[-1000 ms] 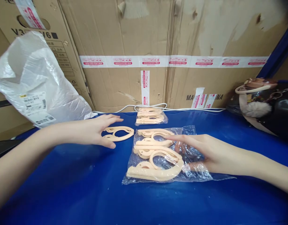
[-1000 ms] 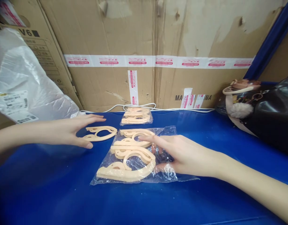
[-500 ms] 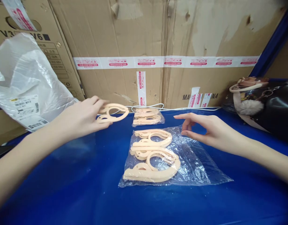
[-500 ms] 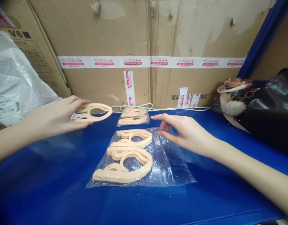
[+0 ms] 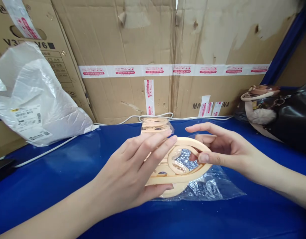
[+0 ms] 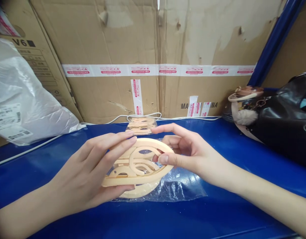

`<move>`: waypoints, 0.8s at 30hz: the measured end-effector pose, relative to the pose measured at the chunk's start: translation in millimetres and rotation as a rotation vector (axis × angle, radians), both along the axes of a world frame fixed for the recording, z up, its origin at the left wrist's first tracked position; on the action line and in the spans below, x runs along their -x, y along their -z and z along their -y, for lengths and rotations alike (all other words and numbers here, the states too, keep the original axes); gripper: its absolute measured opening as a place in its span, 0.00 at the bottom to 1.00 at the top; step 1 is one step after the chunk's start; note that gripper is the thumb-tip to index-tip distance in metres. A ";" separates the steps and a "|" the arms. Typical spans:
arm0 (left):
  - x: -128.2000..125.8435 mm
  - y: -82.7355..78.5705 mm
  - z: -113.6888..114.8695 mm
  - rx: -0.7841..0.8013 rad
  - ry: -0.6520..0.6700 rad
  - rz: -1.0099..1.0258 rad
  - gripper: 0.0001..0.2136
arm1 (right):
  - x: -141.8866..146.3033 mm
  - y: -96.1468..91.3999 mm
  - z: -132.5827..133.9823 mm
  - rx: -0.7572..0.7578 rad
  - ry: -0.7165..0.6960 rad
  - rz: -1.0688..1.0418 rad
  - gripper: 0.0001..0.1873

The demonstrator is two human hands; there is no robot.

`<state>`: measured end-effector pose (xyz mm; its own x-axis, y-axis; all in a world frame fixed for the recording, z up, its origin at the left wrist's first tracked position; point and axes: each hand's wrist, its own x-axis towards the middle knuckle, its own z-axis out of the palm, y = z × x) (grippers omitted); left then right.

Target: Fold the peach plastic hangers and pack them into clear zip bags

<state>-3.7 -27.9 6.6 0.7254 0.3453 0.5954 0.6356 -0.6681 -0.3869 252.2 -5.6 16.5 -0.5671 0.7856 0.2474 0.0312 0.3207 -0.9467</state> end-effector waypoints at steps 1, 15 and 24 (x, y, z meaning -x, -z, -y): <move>0.7 -0.2 -1.7 -0.004 -0.006 -0.012 0.31 | 0.2 -0.1 -1.4 0.023 -0.007 -0.013 0.25; 5.9 2.9 -11.2 -0.097 0.070 -0.022 0.32 | -1.5 5.7 -5.5 -0.341 0.073 0.160 0.30; -1.1 4.1 -4.2 0.126 0.093 0.128 0.30 | 3.5 6.9 5.7 -0.961 0.116 0.474 0.40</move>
